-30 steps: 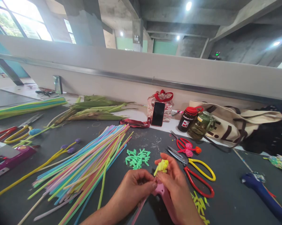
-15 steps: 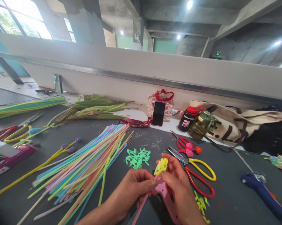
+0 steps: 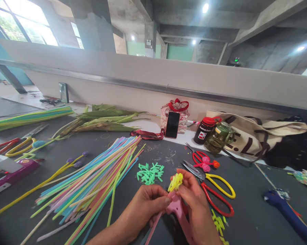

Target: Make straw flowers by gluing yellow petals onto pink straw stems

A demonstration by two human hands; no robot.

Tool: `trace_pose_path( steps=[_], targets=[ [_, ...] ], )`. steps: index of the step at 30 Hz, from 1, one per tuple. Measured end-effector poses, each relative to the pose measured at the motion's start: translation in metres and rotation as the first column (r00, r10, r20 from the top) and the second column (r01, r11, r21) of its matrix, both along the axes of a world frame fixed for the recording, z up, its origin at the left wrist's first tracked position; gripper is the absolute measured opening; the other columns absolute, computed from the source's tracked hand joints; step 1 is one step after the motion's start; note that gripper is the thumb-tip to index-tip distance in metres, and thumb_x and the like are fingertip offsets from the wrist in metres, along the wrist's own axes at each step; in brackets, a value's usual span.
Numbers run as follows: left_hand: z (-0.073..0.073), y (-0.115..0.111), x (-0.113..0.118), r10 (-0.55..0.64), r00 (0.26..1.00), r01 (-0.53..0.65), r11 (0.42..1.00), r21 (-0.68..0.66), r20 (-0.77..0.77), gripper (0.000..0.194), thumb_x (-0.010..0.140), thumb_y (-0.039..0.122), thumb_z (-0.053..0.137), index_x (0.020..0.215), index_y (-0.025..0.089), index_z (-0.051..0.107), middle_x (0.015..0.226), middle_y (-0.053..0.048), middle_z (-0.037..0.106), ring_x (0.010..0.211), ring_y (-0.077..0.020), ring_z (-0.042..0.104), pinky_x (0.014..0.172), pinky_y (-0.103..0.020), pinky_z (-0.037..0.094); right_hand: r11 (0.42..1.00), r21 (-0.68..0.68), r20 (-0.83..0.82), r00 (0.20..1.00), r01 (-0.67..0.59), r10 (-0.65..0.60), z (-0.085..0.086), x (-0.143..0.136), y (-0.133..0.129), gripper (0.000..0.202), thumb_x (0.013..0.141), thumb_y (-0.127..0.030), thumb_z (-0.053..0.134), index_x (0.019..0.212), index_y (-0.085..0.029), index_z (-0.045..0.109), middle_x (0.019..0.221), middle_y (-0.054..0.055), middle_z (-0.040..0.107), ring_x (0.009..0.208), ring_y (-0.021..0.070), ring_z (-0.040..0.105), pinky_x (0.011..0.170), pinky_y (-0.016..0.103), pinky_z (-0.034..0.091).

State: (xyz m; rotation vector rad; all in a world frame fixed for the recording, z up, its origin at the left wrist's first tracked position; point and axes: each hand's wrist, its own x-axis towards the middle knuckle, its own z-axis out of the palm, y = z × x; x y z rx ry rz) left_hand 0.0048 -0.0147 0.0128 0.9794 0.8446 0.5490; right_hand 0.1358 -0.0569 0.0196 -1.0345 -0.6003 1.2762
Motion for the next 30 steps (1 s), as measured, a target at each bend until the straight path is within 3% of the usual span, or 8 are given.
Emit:
trace_pose_path(
  steps=[7,16,22,30],
  targets=[
    [0.003,0.000,-0.005,-0.040,0.977,0.053,0.997,-0.054,0.210,0.025,0.067,0.036,0.064,0.060,0.012,0.059,0.048,0.003,0.052,0.034,-0.0032,0.033,0.037,-0.019,0.020,0.999,0.018,-0.071,0.997,0.036,-0.035,-0.008,0.004,0.003,0.030,0.078,-0.027,0.059,0.108,-0.024,0.056,0.077,0.003,0.064,0.073,0.0173,0.059,0.065,0.027,0.047],
    [0.003,0.001,-0.006,-0.038,0.970,0.058,0.995,-0.077,0.242,0.028,0.070,0.038,0.063,0.060,0.011,0.061,0.051,0.001,0.056,0.035,-0.0032,0.036,0.037,-0.019,0.021,0.986,0.075,-0.204,0.966,-0.149,0.161,0.006,-0.011,0.001,0.019,0.078,-0.014,0.058,0.096,-0.021,0.061,0.075,0.000,0.061,0.060,0.0116,0.054,0.052,0.022,0.041],
    [0.001,0.001,-0.004,0.013,0.970,0.016,0.993,-0.119,0.243,0.026,0.070,0.035,0.062,0.063,0.011,0.062,0.051,0.001,0.056,0.035,-0.0034,0.037,0.037,-0.019,0.022,0.987,0.099,-0.214,0.966,-0.127,0.146,-0.003,-0.010,0.003,0.024,0.079,-0.010,0.057,0.101,-0.021,0.058,0.075,-0.001,0.059,0.061,0.0115,0.055,0.057,0.025,0.044],
    [-0.006,0.002,-0.002,0.006,0.971,0.009,0.998,-0.065,0.238,0.029,0.073,0.039,0.060,0.065,0.011,0.061,0.052,0.000,0.057,0.037,-0.0031,0.037,0.037,-0.017,0.021,0.985,0.099,-0.199,0.967,-0.143,0.161,-0.007,-0.007,0.001,0.028,0.080,-0.013,0.057,0.106,-0.022,0.055,0.079,-0.001,0.058,0.058,0.0106,0.052,0.050,0.023,0.041]
  ],
)
